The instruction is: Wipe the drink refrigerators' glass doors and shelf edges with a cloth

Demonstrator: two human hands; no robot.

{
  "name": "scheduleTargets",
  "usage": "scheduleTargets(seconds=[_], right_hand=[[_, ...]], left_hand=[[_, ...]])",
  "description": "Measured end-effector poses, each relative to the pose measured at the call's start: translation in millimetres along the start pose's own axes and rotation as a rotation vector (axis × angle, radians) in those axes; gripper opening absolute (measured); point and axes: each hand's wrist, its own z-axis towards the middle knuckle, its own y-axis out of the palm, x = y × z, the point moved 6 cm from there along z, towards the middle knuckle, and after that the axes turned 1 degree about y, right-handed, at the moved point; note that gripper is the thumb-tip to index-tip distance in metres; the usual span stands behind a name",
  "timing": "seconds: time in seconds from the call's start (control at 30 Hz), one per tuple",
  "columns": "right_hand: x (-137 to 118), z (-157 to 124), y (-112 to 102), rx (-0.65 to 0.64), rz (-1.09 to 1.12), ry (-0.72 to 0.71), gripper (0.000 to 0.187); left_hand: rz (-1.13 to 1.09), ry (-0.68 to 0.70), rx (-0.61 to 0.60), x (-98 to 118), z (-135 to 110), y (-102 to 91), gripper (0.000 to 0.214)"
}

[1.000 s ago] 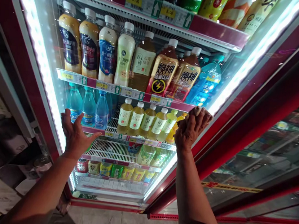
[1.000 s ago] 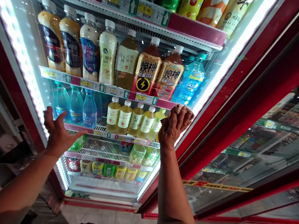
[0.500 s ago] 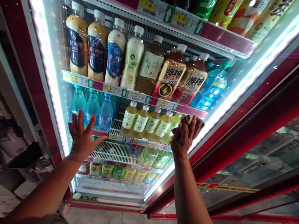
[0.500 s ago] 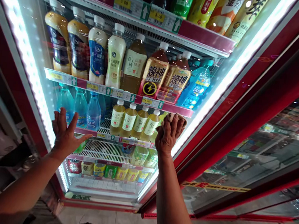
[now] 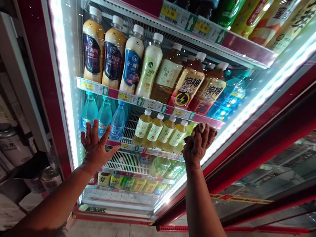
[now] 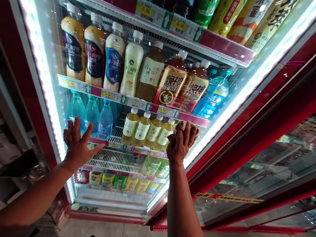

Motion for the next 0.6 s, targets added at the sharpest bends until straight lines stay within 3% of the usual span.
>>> scheduleTargets(seconds=[0.1, 0.27, 0.5, 0.6], right_hand=[[-9, 7, 4, 0.015, 0.014, 0.026, 0.05], [-36, -2, 9, -0.051, 0.035, -0.096, 0.051], [-30, 10, 9, 0.044, -0.026, -0.041, 0.059], [-39, 11, 13, 0.011, -0.014, -0.064, 0.059]], left_hand=[[-0.015, 0.024, 0.001, -2, -1, -0.5, 0.095], [0.015, 0.059, 0.002, -5, -4, -1.1, 0.089], [0.011, 0.075, -0.011, -12, -5, -2.8, 0.081], [-0.001, 0.078, -0.016, -14, -5, -3.6, 0.08]])
